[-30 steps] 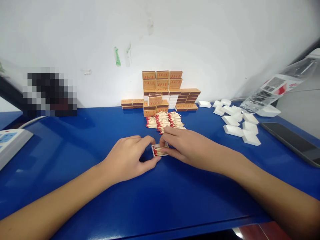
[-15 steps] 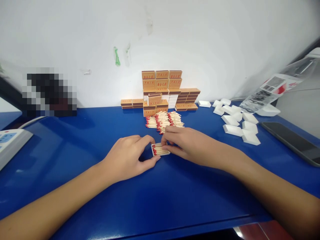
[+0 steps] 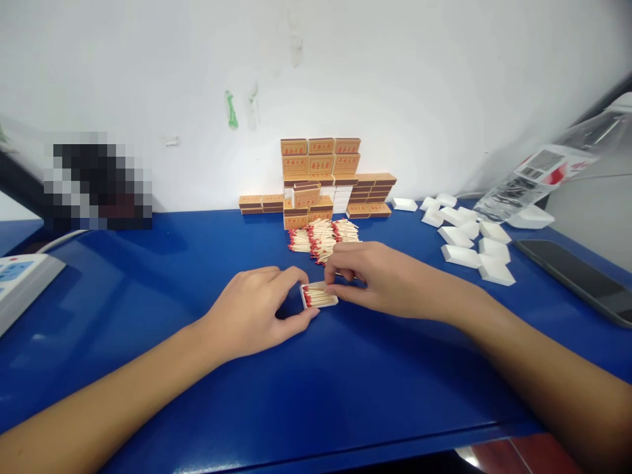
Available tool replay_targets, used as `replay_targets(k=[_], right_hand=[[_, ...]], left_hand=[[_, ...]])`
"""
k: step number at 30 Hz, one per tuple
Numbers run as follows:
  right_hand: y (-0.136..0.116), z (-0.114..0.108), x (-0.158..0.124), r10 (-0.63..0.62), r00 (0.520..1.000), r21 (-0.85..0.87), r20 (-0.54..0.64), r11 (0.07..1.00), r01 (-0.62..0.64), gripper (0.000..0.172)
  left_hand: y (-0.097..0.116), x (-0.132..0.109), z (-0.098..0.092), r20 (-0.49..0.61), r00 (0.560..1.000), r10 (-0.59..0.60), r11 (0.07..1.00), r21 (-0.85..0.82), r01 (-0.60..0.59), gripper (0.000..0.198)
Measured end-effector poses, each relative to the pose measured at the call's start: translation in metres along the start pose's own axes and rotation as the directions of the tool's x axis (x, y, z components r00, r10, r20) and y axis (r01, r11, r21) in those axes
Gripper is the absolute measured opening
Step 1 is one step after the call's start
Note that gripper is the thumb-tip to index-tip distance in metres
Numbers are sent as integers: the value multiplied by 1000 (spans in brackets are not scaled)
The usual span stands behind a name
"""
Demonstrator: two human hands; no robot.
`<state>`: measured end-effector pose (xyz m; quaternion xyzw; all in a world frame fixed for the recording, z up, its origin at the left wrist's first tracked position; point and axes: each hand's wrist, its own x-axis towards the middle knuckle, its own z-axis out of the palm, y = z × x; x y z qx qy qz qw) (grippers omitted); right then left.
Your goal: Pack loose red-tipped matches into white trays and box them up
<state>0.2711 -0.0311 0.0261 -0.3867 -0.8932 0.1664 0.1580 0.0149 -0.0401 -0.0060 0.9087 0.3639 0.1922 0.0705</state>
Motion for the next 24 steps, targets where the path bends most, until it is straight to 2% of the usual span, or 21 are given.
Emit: replay_targets(k=[7,16,21,24], right_hand=[[-1,10,-1,-19,1000,-32,-19,999,19,6],[-4,-5,-3,2,1000,-6,-5,1000,-2,3],[-10,-4,-3,-63,993,31,97,998,60,13],[-10,-5,-2,-53,996,14,70,999,52,15]], left_hand=[[0,0,-1,3,1000,28,999,-16,-28,26],[1,1,0,9,1000,4,1000,6,-4,30],[1,1,0,14,1000,-8,1000,2,8,30],[1,1,-1,25,1000,-19,1000,11,18,31]])
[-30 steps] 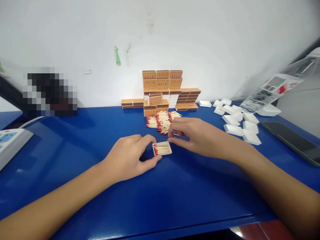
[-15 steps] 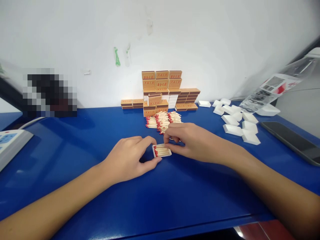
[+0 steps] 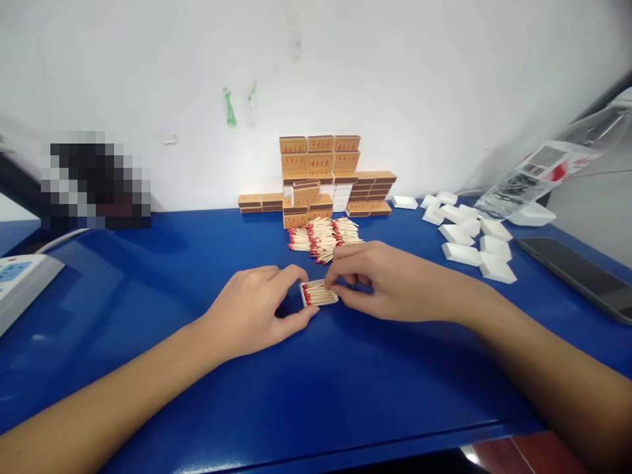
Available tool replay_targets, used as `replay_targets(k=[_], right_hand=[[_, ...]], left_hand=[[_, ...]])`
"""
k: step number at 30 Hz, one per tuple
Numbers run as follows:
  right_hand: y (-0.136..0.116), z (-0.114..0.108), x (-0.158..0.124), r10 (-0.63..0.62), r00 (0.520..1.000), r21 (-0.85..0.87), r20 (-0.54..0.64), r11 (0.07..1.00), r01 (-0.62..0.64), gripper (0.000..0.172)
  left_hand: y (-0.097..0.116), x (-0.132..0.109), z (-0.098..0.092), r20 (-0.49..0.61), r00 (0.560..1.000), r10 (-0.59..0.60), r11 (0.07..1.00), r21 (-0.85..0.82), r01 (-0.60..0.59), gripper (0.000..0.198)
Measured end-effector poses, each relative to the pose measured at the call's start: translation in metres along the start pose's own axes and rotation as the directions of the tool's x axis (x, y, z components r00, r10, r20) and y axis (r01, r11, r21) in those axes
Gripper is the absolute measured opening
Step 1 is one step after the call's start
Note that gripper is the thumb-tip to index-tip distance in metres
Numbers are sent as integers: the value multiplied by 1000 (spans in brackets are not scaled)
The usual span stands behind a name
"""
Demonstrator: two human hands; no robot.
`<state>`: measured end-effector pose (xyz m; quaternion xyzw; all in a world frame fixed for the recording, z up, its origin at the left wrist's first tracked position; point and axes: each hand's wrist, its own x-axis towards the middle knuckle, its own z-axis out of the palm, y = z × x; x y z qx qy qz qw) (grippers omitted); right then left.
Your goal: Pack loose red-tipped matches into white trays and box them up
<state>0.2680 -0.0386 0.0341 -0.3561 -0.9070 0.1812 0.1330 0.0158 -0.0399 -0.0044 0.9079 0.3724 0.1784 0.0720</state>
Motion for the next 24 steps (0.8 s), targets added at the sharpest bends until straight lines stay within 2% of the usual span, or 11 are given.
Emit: replay_targets(k=[4,6,9,13,24], right_hand=[[10,-8,-1,38,989,-76,-140,996,-49,14],[17,-12,-3,98,983,-156,-152,980,-122,14],[26,-11,-6,207,976,-228,-60,950,-216,20],[31,-6,-8,289,956,-184,53,944,-275,18],[25,-6,-6,344,932,-149,111,933,-326,21]], left_hand=[[-1,0,1,4,1000,0,1000,10,0,32],[-2,-1,2,6,1000,0,1000,17,0,32],[-2,0,2,11,1000,-7,999,32,7,33],[-2,0,2,23,1000,-12,999,40,11,33],[-3,-1,2,21,1000,-3,999,32,3,31]])
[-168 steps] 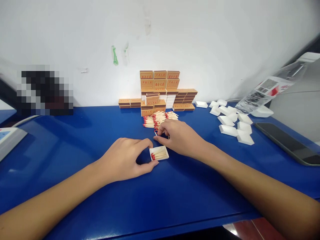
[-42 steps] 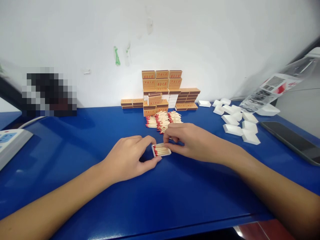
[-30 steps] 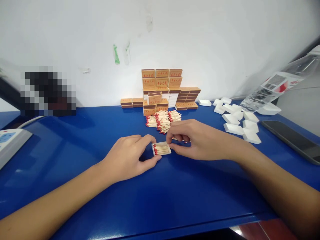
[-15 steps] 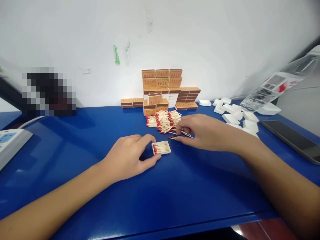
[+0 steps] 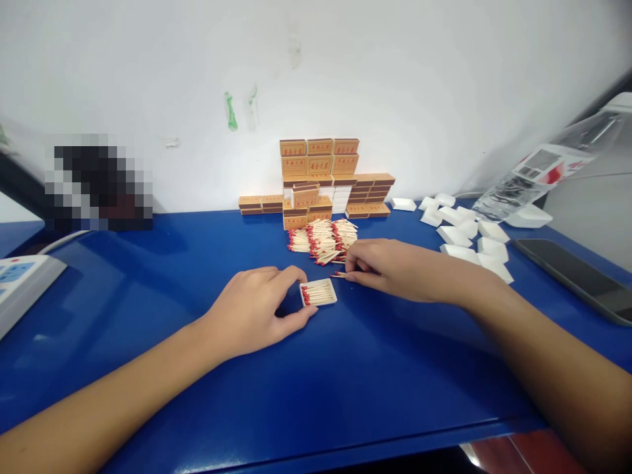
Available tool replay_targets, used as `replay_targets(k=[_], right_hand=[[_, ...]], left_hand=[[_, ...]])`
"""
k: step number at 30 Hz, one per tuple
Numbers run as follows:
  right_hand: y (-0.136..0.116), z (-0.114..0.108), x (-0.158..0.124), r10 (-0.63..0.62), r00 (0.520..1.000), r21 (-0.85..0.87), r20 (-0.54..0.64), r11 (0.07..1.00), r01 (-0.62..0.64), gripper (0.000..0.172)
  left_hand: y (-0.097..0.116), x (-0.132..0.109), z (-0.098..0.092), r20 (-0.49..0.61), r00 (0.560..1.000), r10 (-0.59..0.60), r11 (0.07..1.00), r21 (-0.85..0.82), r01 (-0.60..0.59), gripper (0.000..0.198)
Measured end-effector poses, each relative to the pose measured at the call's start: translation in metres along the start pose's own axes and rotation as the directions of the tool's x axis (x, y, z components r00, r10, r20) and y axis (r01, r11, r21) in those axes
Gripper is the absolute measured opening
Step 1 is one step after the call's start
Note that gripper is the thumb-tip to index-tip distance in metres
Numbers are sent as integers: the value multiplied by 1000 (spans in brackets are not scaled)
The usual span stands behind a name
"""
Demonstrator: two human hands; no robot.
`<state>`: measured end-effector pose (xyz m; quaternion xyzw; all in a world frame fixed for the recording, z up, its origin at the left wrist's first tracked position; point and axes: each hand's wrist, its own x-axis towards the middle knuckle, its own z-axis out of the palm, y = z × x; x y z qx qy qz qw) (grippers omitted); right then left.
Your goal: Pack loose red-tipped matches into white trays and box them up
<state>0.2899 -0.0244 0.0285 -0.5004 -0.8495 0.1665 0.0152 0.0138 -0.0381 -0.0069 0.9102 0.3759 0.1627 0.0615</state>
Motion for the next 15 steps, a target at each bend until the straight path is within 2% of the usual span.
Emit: replay_targets(k=[6,15], right_hand=[[2,3,0,-13,1000,25,23,1000,12,20],[1,2,1,-32,999,7,-15,999,32,18]], left_hand=[[2,0,0,4,1000,-10,1000,-7,10,32],[1,0,0,0,1000,-6,1000,-9,6,33]])
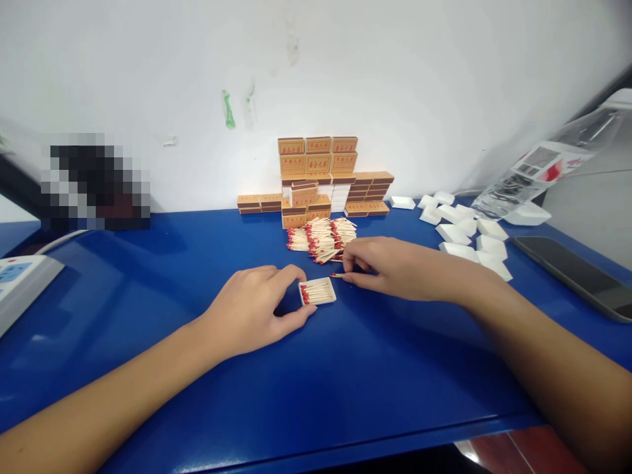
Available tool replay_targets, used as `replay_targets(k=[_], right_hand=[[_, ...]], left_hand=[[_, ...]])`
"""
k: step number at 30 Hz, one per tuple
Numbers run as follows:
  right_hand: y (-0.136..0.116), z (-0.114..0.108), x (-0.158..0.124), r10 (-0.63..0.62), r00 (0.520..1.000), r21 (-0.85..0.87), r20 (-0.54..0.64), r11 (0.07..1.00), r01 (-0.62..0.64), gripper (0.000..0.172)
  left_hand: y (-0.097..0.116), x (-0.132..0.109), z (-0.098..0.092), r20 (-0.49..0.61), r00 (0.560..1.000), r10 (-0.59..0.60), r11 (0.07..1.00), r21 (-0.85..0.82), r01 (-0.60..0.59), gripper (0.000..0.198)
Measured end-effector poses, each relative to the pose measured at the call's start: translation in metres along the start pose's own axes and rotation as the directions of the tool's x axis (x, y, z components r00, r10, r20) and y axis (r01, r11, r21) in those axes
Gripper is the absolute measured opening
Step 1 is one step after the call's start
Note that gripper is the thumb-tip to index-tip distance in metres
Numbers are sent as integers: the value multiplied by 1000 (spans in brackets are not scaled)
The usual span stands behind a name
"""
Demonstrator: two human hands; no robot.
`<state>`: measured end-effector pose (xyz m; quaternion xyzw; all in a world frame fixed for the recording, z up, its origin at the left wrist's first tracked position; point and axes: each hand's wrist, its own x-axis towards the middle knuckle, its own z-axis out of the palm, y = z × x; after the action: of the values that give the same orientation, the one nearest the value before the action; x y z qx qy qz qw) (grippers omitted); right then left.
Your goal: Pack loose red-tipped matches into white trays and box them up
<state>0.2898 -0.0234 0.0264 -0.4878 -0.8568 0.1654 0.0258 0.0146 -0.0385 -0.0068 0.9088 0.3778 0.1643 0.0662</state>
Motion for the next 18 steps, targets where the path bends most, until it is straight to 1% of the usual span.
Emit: replay_targets(k=[7,11,14,18], right_hand=[[-1,0,-2,37,998,19,41,999,-38,21],[0,0,-3,19,999,-1,47,1000,-19,26],[0,-4,-5,-13,1000,11,12,1000,12,27],[-11,-4,-9,-93,991,45,-94,994,97,23]], left_hand=[[1,0,-1,10,1000,-6,1000,-3,6,32],[1,-1,-1,9,1000,-1,1000,-3,1,31],[2,-1,-1,-1,1000,10,1000,-2,-10,31],[2,1,0,-9,1000,9,1000,-11,-10,32]])
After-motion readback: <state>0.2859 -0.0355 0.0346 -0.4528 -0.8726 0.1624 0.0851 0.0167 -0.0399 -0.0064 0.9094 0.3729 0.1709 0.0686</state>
